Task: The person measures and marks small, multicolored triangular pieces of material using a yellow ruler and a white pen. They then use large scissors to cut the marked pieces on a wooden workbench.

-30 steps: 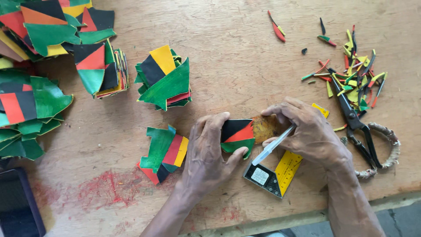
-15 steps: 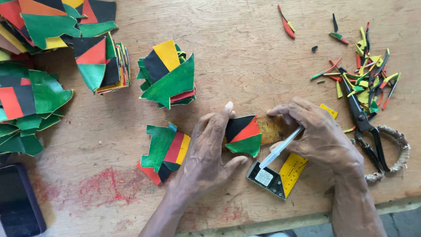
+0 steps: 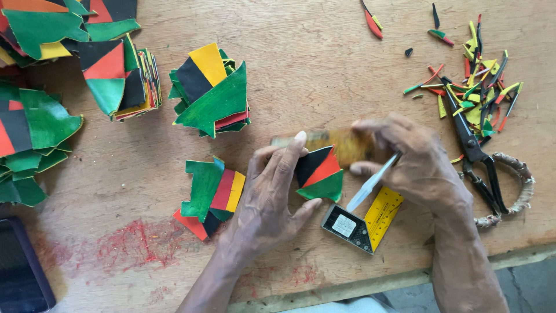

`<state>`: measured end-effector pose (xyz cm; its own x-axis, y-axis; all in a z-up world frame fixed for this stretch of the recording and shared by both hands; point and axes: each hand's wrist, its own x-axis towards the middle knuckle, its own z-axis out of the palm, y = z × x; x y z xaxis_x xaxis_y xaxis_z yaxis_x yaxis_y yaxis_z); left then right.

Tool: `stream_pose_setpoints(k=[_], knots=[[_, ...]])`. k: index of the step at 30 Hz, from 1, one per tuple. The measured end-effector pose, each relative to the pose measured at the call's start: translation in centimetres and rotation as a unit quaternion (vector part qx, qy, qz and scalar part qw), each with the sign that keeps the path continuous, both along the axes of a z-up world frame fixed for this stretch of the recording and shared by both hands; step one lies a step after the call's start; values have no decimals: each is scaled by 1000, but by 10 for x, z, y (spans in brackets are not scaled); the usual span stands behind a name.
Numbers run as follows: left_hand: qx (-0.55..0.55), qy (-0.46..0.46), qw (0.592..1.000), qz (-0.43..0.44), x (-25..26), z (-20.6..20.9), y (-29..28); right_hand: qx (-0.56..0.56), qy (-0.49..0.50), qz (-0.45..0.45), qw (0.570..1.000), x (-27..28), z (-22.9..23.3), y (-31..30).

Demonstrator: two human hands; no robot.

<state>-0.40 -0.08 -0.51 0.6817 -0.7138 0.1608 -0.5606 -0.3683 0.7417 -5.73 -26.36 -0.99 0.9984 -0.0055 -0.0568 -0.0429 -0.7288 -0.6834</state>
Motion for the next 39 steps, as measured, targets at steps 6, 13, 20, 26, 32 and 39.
stream_pose_setpoints(k=[6,13,20,26,32,39], knots=[[12,-14,1000,-4,-2,-3,-2,-69,-143,-96,983,-4,-8,-1],[12,-6,1000,-11,-1,3,2,-58,-134,-5,989,-73,23,41],[-7,-48,999,3,-4,-5,-8,-28,42,-106,993,-128,19,83],[-1,-127,992,-27,15,-7,-38,-31,-30,-97,994,-142,9,74],[23,1,1000,-10,-1,-3,-19,-32,-86,-68,993,-154,7,71],[-16,35,999,18,-9,-10,-10,-58,-99,48,992,-126,9,85]])
